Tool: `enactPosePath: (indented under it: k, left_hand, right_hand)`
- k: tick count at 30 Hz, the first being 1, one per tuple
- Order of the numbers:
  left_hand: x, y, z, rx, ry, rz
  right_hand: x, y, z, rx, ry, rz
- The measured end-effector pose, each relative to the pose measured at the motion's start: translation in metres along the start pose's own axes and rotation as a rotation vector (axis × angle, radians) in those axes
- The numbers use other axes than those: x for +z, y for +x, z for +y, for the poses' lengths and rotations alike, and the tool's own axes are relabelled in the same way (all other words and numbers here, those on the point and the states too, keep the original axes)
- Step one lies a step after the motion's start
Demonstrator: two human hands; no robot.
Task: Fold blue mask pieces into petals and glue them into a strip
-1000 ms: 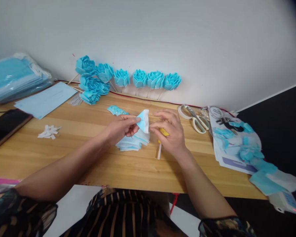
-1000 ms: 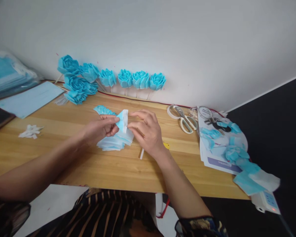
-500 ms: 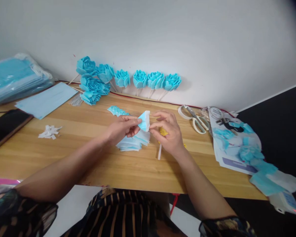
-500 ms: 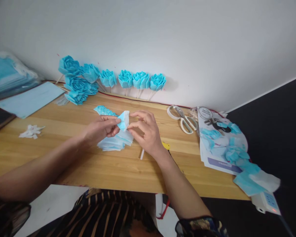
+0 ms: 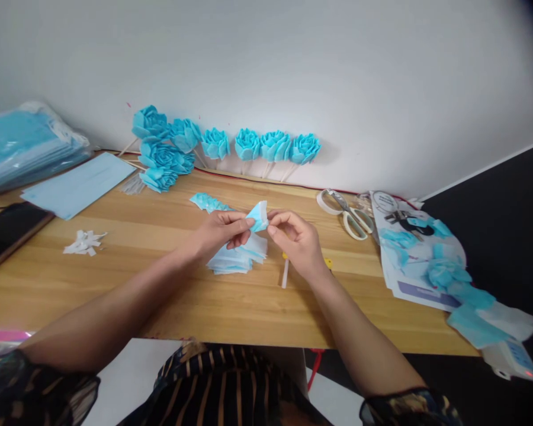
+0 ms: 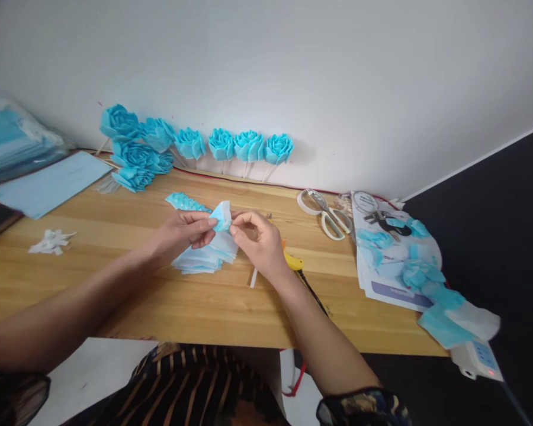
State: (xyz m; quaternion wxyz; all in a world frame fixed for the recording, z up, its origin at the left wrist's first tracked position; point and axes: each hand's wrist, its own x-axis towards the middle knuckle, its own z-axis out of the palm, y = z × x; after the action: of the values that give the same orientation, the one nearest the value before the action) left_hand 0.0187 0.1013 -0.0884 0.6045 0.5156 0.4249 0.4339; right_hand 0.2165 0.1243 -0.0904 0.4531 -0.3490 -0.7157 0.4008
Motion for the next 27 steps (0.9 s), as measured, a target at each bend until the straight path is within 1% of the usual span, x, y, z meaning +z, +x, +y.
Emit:
enactPosePath:
  k: [3,5,15,21,23,27]
  left_hand:
    - [0.0,0.001,-0.002,0.02,0.029,0.008]
    - [0.0,0.002,-0.004,0.045,0.044,0.005]
    - [0.007,-0.001,0.005,0.065,0.095,0.077]
    - [0.005,0.0,0.001,0.055,0.095,0.105]
    - [0.004,0.0,-0.001,0.045,0.089,0.101]
    - [0.004,0.0,-0.002,0.015,0.127,0.075]
  right_hand:
    - [0.001,0.0,0.0,0.066,0.009,0.008]
    - [0.002,0.0,-0.001,0.083,0.011,0.018]
    - [0.005,0.001,-0.002,0.114,0.054,0.031]
    - [0.002,0.001,-0.002,0.11,0.063,0.0]
    - [-0.003,0.003,-0.002,0.096,0.074,0.02]
    - [-0.011,0.006,-0.002,0.052,0.102,0.099]
